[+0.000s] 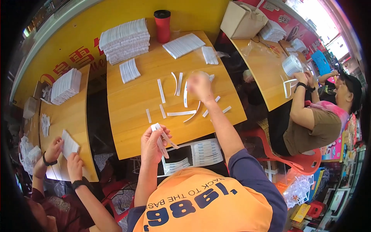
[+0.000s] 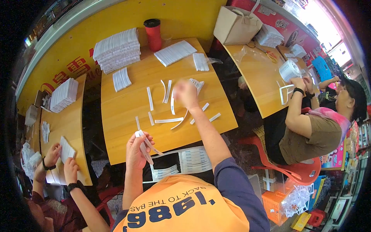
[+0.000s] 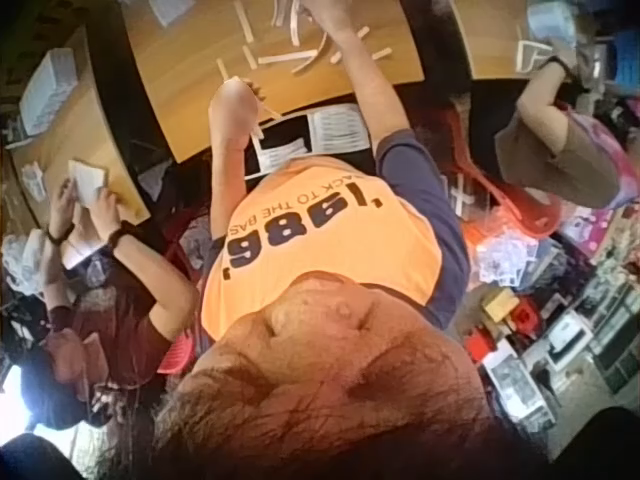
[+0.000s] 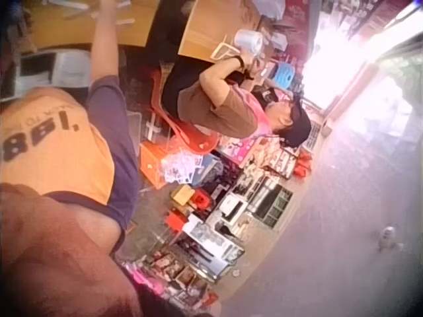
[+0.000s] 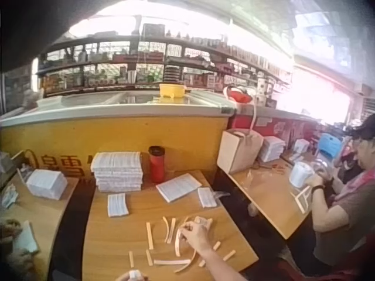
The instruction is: Assembling face masks by manually attaching nose bridge components to pre-cut mask material.
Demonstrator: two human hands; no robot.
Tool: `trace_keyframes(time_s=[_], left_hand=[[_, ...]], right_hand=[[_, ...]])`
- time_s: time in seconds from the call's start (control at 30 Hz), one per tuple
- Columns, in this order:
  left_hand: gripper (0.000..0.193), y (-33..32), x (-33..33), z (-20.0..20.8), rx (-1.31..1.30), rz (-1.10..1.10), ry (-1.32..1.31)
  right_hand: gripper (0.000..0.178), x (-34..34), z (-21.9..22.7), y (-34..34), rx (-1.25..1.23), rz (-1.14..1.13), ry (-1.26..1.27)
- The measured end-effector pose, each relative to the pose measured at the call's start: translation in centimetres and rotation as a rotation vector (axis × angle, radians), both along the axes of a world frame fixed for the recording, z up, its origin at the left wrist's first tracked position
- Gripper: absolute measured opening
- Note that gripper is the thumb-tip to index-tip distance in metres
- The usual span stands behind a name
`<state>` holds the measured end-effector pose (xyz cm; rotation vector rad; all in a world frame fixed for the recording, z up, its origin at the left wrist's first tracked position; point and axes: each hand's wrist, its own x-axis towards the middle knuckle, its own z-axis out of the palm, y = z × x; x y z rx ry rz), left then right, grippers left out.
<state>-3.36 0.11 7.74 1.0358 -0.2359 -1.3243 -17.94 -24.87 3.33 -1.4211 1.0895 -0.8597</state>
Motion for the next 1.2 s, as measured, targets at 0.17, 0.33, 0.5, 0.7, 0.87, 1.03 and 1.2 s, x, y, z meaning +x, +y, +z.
trace_keyframes(time_s=[0.17,0.33,0.5,0.7,0.87,1.03,1.2], left_hand=[[0.011,0.2,0.8,-1.1,0.009,0.015,-0.013],[0.013,0.1,1.3,-1.2,0.039,-0.012,-0.075],[0.015,-0.6,0.3,-1.7,0.027,-0.042,-0.083],[0.013,-0.4,-0.5,-1.6,0.048,-0.092,-0.139],[0.013,-0.4,-0.6,-1.3,0.064,-0.07,-0.158],[0.018,-1.1,-1.3,-1.0,0.092,-0.001,-0.043],[0.016,-2.2,-2.2,-1.4,0.039,-0.132,-0.193]], right_hand=[[0.014,-1.5,1.3,-0.1,-0.032,-0.132,-0.106],[0.013,-9.1,3.5,-2.2,-0.314,-0.47,-0.234],[0.008,-12.5,2.0,-2.0,-0.68,-0.356,0.251],[0.018,-14.1,-1.9,-2.4,-0.765,-0.316,0.505],[0.048,-14.8,-3.1,-6.0,-0.772,-0.267,0.58],[0.031,-10.4,2.3,-0.7,-0.835,-0.172,0.413],[0.025,-6.5,5.7,11.9,-0.291,0.357,-0.011]])
